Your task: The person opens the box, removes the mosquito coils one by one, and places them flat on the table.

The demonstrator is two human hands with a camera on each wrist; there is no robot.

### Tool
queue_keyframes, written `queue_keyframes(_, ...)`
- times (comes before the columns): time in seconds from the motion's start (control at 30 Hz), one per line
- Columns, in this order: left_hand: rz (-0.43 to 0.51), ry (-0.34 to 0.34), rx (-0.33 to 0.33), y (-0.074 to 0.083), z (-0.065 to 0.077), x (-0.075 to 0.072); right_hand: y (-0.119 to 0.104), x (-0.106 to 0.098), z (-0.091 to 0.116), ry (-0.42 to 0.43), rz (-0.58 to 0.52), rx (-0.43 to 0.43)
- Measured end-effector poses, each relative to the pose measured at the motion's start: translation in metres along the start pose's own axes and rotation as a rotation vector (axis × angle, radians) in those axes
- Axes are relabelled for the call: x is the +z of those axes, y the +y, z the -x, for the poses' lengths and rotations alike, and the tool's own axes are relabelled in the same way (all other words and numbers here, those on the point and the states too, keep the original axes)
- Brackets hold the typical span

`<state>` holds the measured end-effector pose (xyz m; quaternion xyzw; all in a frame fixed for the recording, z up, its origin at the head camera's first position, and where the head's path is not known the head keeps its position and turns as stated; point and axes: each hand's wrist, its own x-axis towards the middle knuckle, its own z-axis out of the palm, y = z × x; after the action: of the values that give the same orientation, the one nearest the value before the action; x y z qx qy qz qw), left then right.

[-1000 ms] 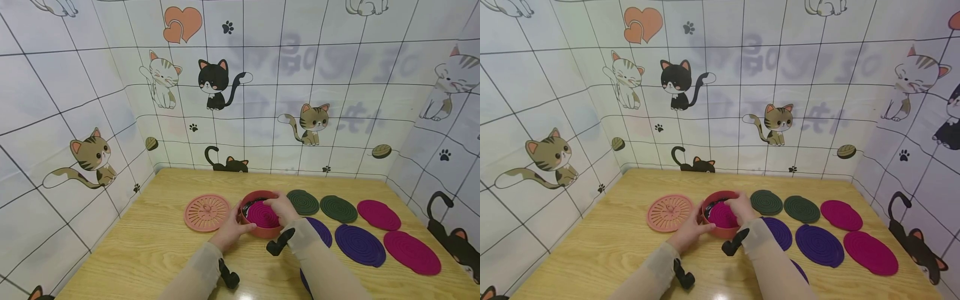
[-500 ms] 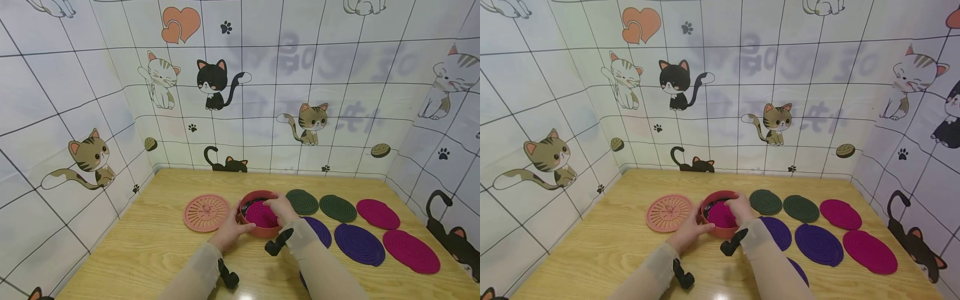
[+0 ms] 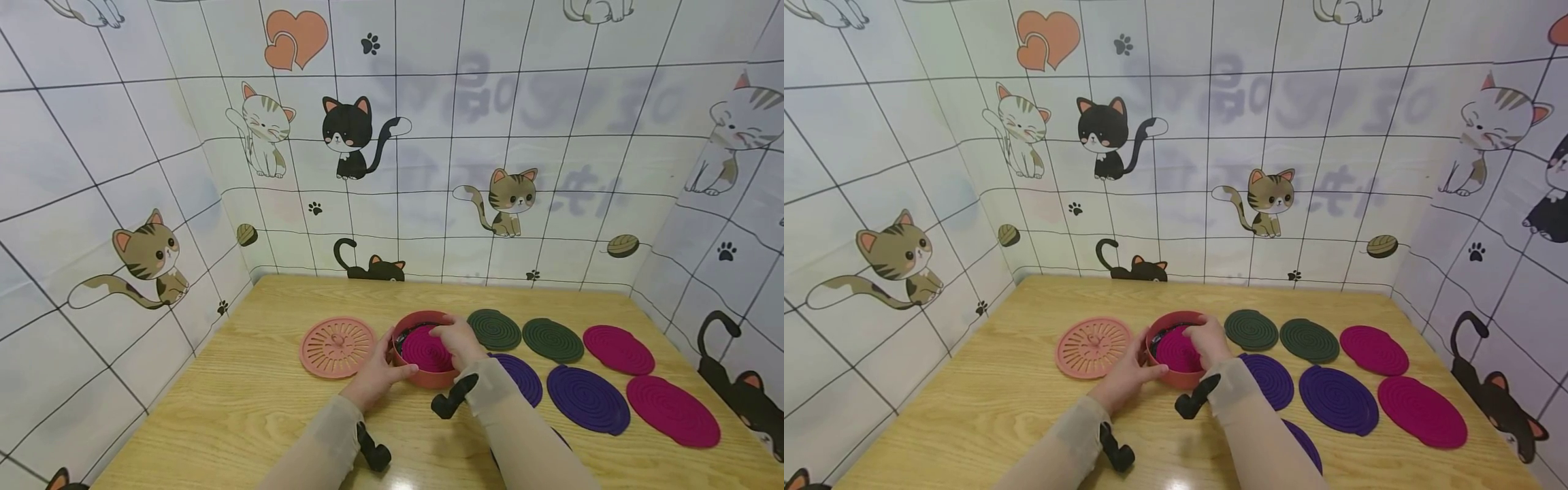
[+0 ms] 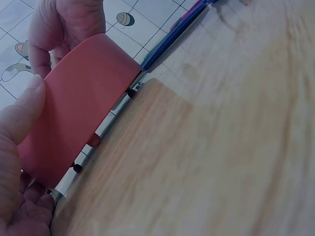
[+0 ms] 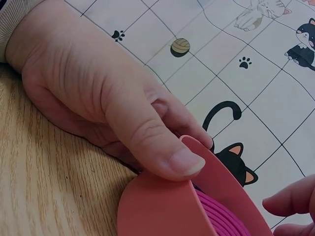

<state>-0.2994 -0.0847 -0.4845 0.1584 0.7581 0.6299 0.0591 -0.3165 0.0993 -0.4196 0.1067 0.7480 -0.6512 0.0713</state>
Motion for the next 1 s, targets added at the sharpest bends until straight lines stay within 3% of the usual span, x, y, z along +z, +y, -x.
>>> queue_keyframes(0.5, 0.024, 0.000, -0.014, 0.0000, 0.0008, 0.0002, -0.0078, 0.0003, 0.0056, 0.046, 0.020, -0.067)
queue_keyframes(1.0, 0.036, 0.002, -0.010, -0.0026, -0.0003, 0.0003, -0.0034, -0.0070, 0.0081, 0.056, -0.005, -0.047)
